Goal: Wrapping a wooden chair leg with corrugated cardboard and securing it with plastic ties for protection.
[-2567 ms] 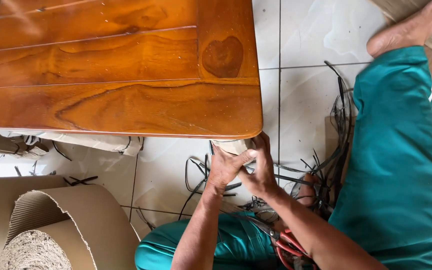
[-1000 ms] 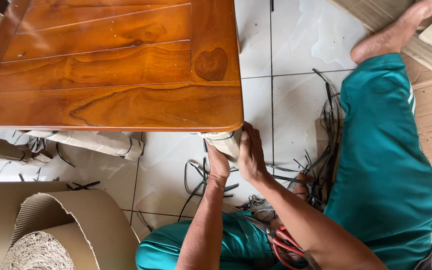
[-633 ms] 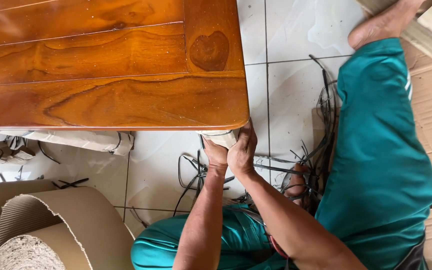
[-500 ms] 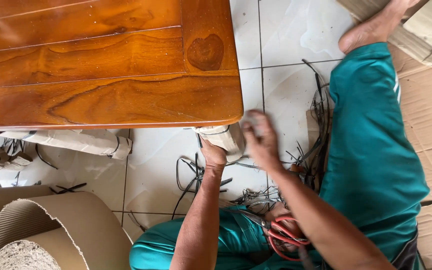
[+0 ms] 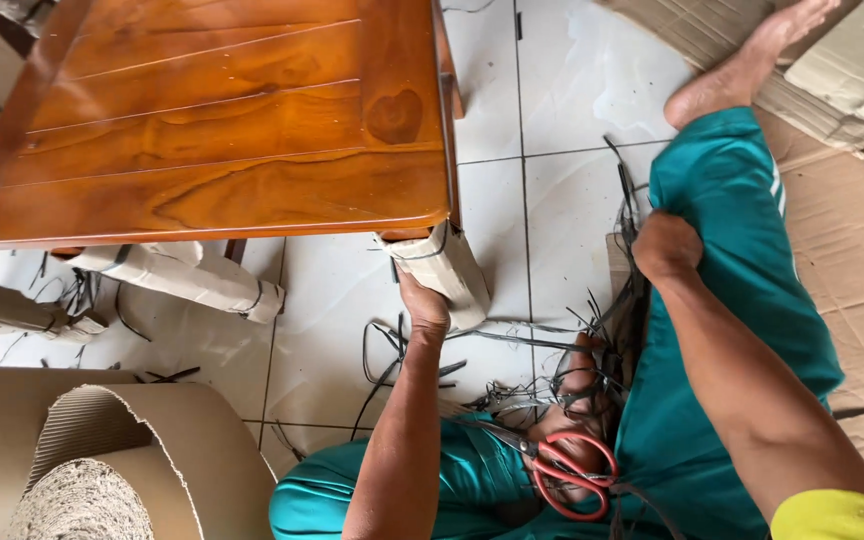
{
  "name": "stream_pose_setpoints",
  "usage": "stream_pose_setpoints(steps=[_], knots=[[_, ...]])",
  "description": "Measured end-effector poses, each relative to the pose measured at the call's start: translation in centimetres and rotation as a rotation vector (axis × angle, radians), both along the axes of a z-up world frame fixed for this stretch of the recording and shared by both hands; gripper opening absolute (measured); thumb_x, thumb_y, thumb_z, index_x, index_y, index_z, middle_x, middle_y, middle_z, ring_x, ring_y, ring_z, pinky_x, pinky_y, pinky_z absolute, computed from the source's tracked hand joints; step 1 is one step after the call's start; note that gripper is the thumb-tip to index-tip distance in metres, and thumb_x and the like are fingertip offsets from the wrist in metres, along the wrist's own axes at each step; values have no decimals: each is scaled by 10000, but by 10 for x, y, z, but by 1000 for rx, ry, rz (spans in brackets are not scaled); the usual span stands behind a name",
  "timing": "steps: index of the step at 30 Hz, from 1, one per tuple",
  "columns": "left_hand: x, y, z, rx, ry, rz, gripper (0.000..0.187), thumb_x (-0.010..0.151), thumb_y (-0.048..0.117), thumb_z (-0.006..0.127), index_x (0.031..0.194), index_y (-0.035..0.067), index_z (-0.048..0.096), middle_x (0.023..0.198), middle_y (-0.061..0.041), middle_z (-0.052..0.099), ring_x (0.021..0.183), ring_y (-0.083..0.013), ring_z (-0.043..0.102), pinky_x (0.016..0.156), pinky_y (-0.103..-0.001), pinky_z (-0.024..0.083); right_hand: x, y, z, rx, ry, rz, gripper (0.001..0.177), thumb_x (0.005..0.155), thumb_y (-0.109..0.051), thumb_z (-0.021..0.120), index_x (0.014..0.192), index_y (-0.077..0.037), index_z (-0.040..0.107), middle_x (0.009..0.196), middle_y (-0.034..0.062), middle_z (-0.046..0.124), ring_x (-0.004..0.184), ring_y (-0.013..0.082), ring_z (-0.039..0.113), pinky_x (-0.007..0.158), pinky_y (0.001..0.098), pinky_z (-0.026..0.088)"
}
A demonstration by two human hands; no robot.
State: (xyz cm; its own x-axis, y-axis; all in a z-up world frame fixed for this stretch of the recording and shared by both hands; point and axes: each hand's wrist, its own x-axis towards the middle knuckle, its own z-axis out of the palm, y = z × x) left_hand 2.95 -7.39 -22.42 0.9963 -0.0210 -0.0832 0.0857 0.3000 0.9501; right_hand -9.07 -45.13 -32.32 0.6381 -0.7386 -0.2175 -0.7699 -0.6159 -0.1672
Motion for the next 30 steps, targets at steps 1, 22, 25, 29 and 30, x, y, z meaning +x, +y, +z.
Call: stream_pose_setpoints(steps=[1, 22, 25, 29, 30], knots=[[1, -1, 3, 16, 9, -14, 498, 1134, 283, 277, 1570, 82, 412, 1572, -144, 469, 1443, -209, 426, 1268, -400, 274, -1, -4, 1, 35, -72, -60, 309, 951, -250, 556, 1106, -44, 725, 952, 232, 767, 922, 446, 751, 699, 588, 603], [-3, 0, 36, 31, 175, -47, 444, 1038, 160, 375, 1380, 37, 630, 1302, -155, 669, 1223, -227, 582, 1166, -442, 386, 98, 215, 142, 835, -877, 248, 163, 978, -63, 631, 1005, -154, 764, 790, 59, 670, 744, 162, 637, 667, 308, 547], [16, 6, 28, 33, 261, -87, 357, 1005, 236, 486, 1226, 58, 701, 1082, -106, 720, 1034, -209, 641, 1007, -415, 487, 93, 228, 168, 960, -785, 318, 228, 954, -15, 597, 954, -148, 782, 710, 19, 629, 634, 112, 564, 586, 273, 520], [47, 15, -30, 32, 390, -131, 364, 842, 355, 832, 1061, 73, 762, 882, -183, 744, 802, -292, 733, 803, -412, 576, 79, 232, 218, 1035, -709, 316, 254, 887, 8, 600, 829, -164, 778, 654, -17, 580, 605, 91, 483, 573, 230, 425], [51, 12, -39, 25, 389, -133, 364, 842, 355, 832, 1061, 73, 762, 882, -183, 744, 802, -292, 733, 803, -412, 576, 77, 233, 229, 1027, -709, 319, 254, 887, 8, 600, 829, -164, 778, 654, -17, 580, 605, 91, 483, 573, 230, 425]])
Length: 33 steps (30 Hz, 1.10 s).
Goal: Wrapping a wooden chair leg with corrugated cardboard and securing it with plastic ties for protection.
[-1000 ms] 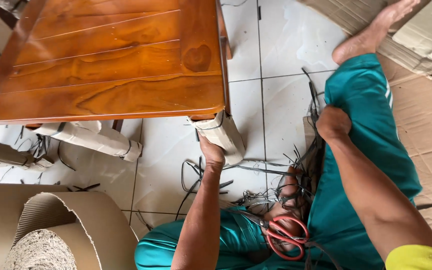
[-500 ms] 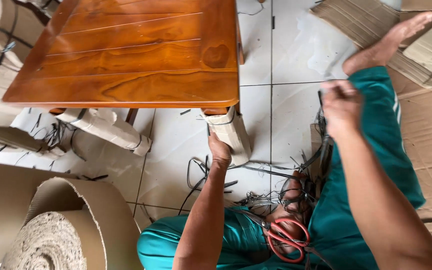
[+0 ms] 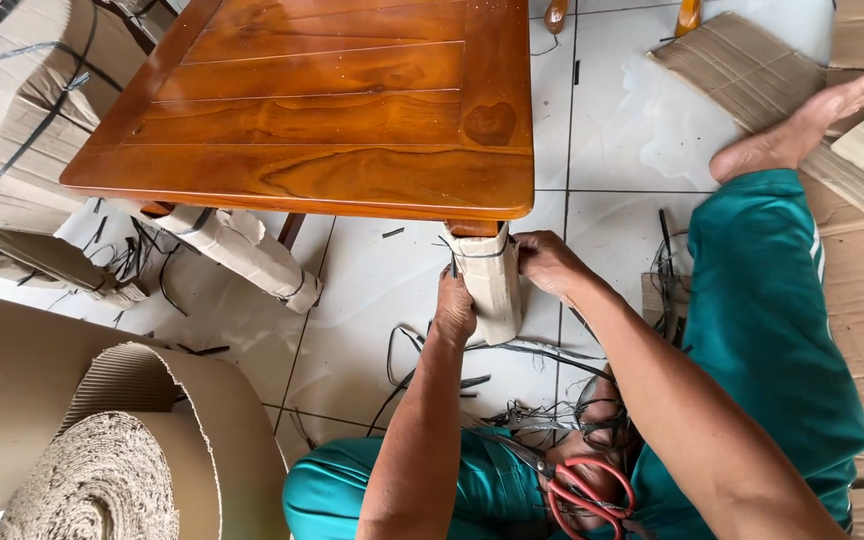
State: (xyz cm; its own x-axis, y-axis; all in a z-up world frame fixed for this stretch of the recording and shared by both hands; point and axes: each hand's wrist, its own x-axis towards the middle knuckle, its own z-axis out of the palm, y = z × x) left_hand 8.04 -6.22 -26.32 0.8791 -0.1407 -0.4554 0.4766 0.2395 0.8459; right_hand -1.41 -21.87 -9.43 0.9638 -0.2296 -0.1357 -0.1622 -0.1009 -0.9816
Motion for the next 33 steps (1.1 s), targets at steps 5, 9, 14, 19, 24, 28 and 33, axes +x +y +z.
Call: stream_pose_setpoints(steps=[5, 9, 14, 19, 24, 28, 33], knots=[[4, -3, -8, 25, 74, 0, 551, 831, 475, 842, 1176, 66, 711, 993, -191, 721, 875, -313, 704, 816, -432, 561, -1, 8, 28, -12, 152, 7, 404, 792, 100, 487, 1020, -45, 786, 668, 78, 573, 545, 170, 470, 526, 255, 419], [-7, 1, 20, -3, 71, -16, 458, 828, 388, 816, 1080, 17, 729, 872, -173, 725, 756, -293, 713, 762, -379, 573, -1, 3, 27, 72, 160, 63, 270, 794, 45, 522, 857, -81, 751, 576, -32, 414, 467, 78, 385, 450, 194, 279], [-12, 5, 45, -29, 16, -75, 376, 814, 351, 838, 981, 23, 758, 795, -159, 738, 667, -276, 726, 684, -360, 595, 9, -4, 15, 3, 282, 156, 377, 812, 37, 517, 1052, -101, 774, 646, -32, 469, 533, 98, 419, 522, 231, 319], [-9, 4, 39, -69, 76, -21, 243, 823, 276, 758, 852, 35, 771, 687, -129, 720, 553, -266, 712, 588, -335, 588, 1, 10, 61, -95, 295, 198, 604, 758, 108, 439, 1350, 81, 557, 879, 106, 462, 708, 188, 505, 642, 283, 376], [-19, 3, 60, -70, 36, 8, 257, 792, 269, 826, 861, 28, 768, 695, -127, 722, 555, -237, 715, 577, -310, 590, 5, 3, 47, -98, 243, 219, 447, 724, 76, 419, 1088, 79, 679, 687, -18, 350, 516, 85, 391, 481, 187, 270], [-19, 5, 50, -111, 42, -4, 276, 813, 288, 829, 840, 23, 755, 677, -124, 720, 536, -228, 709, 552, -300, 586, 7, -1, 29, -67, 255, 212, 420, 729, 76, 441, 1080, 57, 671, 670, -21, 385, 511, 73, 402, 469, 178, 268], [-15, 3, 32, -119, 42, -9, 229, 864, 274, 776, 807, 53, 755, 676, -110, 722, 528, -224, 699, 531, -297, 576, 8, -1, 25, -54, 238, 183, 328, 736, 65, 422, 927, 16, 684, 652, -27, 378, 498, 86, 400, 437, 210, 247]])
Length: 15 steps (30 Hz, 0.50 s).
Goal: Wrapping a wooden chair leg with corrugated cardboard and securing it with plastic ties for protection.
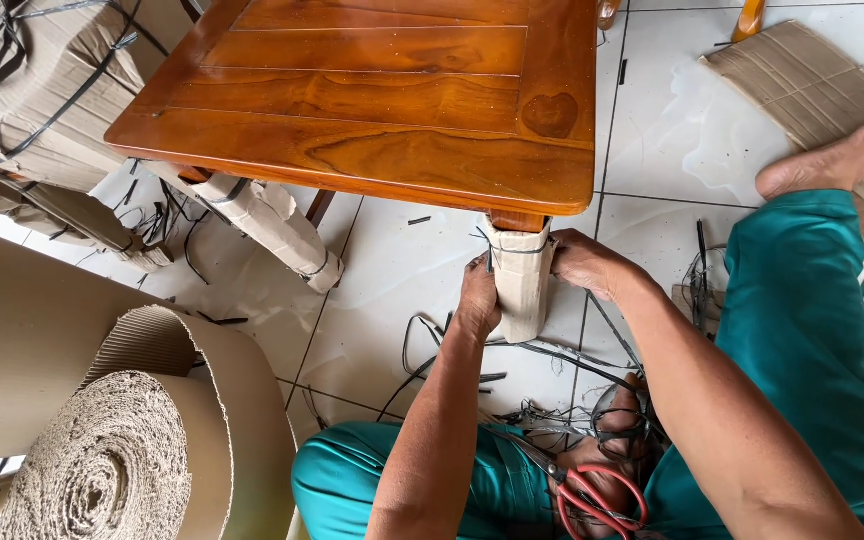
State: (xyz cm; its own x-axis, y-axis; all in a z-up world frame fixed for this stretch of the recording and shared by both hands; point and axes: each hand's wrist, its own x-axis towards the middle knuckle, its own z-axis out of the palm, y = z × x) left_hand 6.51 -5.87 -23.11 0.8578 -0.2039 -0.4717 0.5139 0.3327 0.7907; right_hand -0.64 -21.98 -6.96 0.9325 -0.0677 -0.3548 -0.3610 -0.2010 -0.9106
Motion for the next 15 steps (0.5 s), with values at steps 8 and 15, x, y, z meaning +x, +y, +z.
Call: stream_pose_setpoints(steps=[8, 15], knots=[[-12, -12, 24, -38, -36, 298, 183, 884, 153, 755, 747, 60, 677, 604, -84, 674, 464, -172, 652, 462, -236, 541, -11, 18, 9, 95, 27, -147, 317, 868, 32, 452, 1087, -13, 677, 725, 46, 473, 575, 176, 408, 512, 316, 284], [-26, -11, 36, -9, -75, 498, 243, 898, 140, 771, 702, 71, 644, 556, -86, 635, 436, -161, 625, 418, -225, 494, -29, 55, -67, 238, -283, -600, 190, 1127, -217, 450, 1168, -132, 615, 897, 16, 509, 796, 128, 523, 610, 269, 458]])
